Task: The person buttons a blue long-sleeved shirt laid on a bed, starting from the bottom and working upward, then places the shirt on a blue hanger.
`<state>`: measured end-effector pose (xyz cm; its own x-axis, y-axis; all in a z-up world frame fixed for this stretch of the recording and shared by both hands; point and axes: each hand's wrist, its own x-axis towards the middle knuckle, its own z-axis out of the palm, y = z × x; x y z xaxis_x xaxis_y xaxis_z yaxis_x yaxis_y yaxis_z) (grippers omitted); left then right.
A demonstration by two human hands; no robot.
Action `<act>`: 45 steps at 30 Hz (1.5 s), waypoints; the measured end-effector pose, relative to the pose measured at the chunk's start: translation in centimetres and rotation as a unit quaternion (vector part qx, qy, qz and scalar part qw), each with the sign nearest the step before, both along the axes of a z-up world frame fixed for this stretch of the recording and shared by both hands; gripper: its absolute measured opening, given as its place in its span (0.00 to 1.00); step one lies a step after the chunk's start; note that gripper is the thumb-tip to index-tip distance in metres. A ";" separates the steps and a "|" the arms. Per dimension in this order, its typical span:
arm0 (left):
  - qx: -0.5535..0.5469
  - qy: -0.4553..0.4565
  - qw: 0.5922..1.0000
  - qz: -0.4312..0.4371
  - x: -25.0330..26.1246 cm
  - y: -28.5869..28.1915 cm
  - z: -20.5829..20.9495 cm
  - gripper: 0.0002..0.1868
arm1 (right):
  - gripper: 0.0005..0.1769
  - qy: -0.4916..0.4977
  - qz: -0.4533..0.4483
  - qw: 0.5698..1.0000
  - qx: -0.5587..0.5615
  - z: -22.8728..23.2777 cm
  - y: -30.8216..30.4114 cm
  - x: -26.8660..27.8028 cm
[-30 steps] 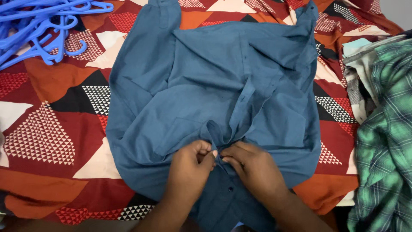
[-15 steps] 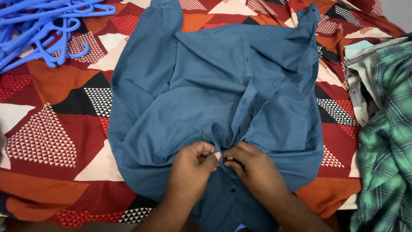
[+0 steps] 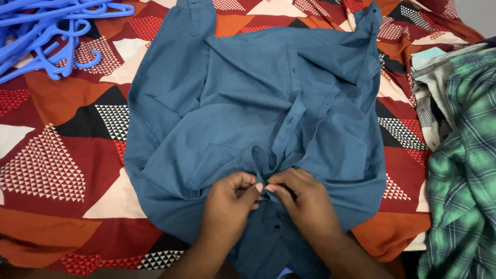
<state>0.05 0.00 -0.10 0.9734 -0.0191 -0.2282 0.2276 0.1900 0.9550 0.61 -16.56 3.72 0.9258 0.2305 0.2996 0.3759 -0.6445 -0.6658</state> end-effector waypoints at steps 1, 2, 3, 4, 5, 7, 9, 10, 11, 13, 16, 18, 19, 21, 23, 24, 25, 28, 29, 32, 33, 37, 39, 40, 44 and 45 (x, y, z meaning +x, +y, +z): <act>0.002 0.007 1.000 -0.002 0.0 0.0 0.0 0.07 | 0.08 0.006 0.001 1.000 -0.003 -0.1 0.0 0.0; 0.005 0.015 1.000 -0.004 0.0 0.1 0.0 0.07 | 0.07 0.002 0.008 1.000 0.000 0.0 0.0 0.0; 0.008 0.022 1.000 -0.006 0.0 0.2 0.1 0.08 | 0.07 -0.003 0.016 1.000 0.004 0.0 0.0 0.0; 0.005 0.023 1.000 -0.007 0.0 0.3 0.2 0.08 | 0.07 -0.007 0.024 1.000 0.009 0.1 0.0 0.1; 0.001 0.023 1.000 -0.009 0.1 0.3 0.3 0.08 | 0.07 0.004 0.021 1.000 0.008 0.2 0.1 0.1; 0.012 0.036 0.999 -0.012 0.0 0.4 0.5 0.08 | 0.07 0.027 0.013 1.000 0.006 0.5 0.2 0.0; 0.041 0.058 0.997 -0.013 0.0 0.5 0.6 0.08 | 0.07 0.062 -0.004 0.998 -0.029 0.9 0.3 0.0; 0.011 0.042 0.999 0.000 0.1 0.4 0.5 0.08 | 0.08 0.080 -0.013 0.996 -0.047 1.0 0.4 0.0; -0.019 0.027 0.999 0.013 0.2 0.2 0.3 0.08 | 0.07 0.087 -0.017 0.993 -0.072 1.2 0.3 0.0; -0.050 0.007 0.998 0.026 0.2 0.1 0.0 0.08 | 0.07 0.100 -0.024 0.987 -0.122 1.4 0.1 0.0; -0.034 -0.001 0.999 0.013 -0.1 0.1 0.0 0.08 | 0.07 0.038 -0.019 0.995 -0.085 1.3 0.2 -0.2; 0.000 -0.001 1.000 -0.004 -0.3 0.1 0.1 0.08 | 0.08 0.030 -0.015 0.998 -0.058 1.1 0.3 -0.3; -0.006 0.000 1.000 -0.006 -0.2 0.0 0.1 0.08 | 0.08 0.026 -0.013 0.999 -0.044 1.0 0.3 -0.3; -0.018 0.005 1.000 -0.010 -0.1 -0.1 -0.1 0.08 | 0.07 0.034 -0.007 0.999 -0.027 0.9 0.1 -0.2; -0.007 0.006 1.000 -0.012 -0.1 0.0 -0.2 0.09 | 0.07 0.040 0.001 0.999 -0.015 0.8 -0.1 -0.1; -0.002 0.005 1.000 -0.012 -0.1 0.1 -0.1 0.09 | 0.07 0.041 0.007 0.999 -0.010 0.8 -0.1 -0.1; 0.000 0.011 1.000 -0.012 0.0 0.1 -0.1 0.09 | 0.07 0.043 0.013 0.999 -0.006 0.8 -0.1 0.0; 0.002 0.020 1.000 -0.011 -0.1 0.2 0.1 0.09 | 0.08 0.073 0.005 0.997 -0.001 0.7 -0.1 0.0; -0.001 0.017 1.000 -0.012 -0.2 0.2 0.0 0.09 | 0.07 0.069 0.014 0.998 -0.001 0.7 -0.1 0.0; -0.011 0.007 1.000 -0.014 0.0 0.1 0.0 0.09 | 0.07 0.057 0.029 0.998 -0.005 0.7 -0.2 0.1; -0.014 0.004 1.000 -0.014 0.0 0.1 0.1 0.09 | 0.07 0.054 0.031 0.998 -0.009 0.6 -0.2 0.1; 0.015 0.014 0.999 -0.030 -0.1 0.3 0.9 0.10 | 0.10 0.145 -0.016 0.989 -0.003 0.3 -0.1 0.1; 0.041 0.017 0.998 -0.037 -0.3 0.4 1.2 0.10 | 0.11 0.141 -0.010 0.990 0.025 0.2 -0.2 0.1; 0.037 0.010 0.998 -0.041 -0.3 0.5 1.3 0.11 | 0.12 0.138 -0.006 0.990 0.039 0.1 -0.2 0.1; 0.018 -0.001 0.998 -0.055 -0.1 0.5 1.0 0.12 | 0.18 0.147 -0.009 0.988 0.042 0.4 0.0 0.0; 0.013 0.000 0.998 -0.058 0.0 0.5 0.8 0.12 | 0.20 0.140 -0.004 0.989 0.041 0.5 0.1 0.0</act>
